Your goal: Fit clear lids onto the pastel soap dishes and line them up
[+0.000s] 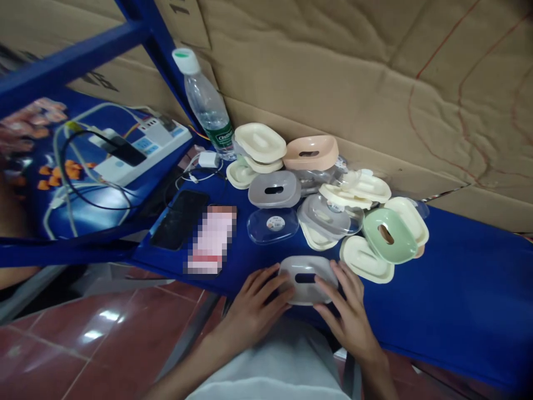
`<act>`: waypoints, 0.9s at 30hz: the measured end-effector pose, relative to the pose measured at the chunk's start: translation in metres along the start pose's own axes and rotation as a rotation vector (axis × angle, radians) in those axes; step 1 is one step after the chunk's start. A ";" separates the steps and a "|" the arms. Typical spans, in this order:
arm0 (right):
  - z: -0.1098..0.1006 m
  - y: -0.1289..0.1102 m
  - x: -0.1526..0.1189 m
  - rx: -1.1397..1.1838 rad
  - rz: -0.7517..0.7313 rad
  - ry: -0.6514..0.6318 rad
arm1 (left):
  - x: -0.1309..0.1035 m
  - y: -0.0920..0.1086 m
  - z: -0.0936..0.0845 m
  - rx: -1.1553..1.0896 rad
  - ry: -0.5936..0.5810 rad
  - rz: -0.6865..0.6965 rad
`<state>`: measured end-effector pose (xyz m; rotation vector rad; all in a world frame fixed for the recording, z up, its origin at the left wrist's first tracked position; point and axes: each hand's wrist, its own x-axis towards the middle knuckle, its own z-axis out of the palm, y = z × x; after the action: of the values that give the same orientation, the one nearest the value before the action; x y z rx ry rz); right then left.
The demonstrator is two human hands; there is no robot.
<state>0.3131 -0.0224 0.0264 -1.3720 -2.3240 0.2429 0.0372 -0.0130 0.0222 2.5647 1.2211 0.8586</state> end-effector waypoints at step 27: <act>0.001 -0.023 0.013 0.043 -0.025 0.075 | 0.095 -0.086 -0.052 0.222 0.114 -0.268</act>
<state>0.2887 -0.0227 0.0371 -1.3079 -2.2598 0.2286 -0.0016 0.1103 0.0722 2.4580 1.7356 0.8624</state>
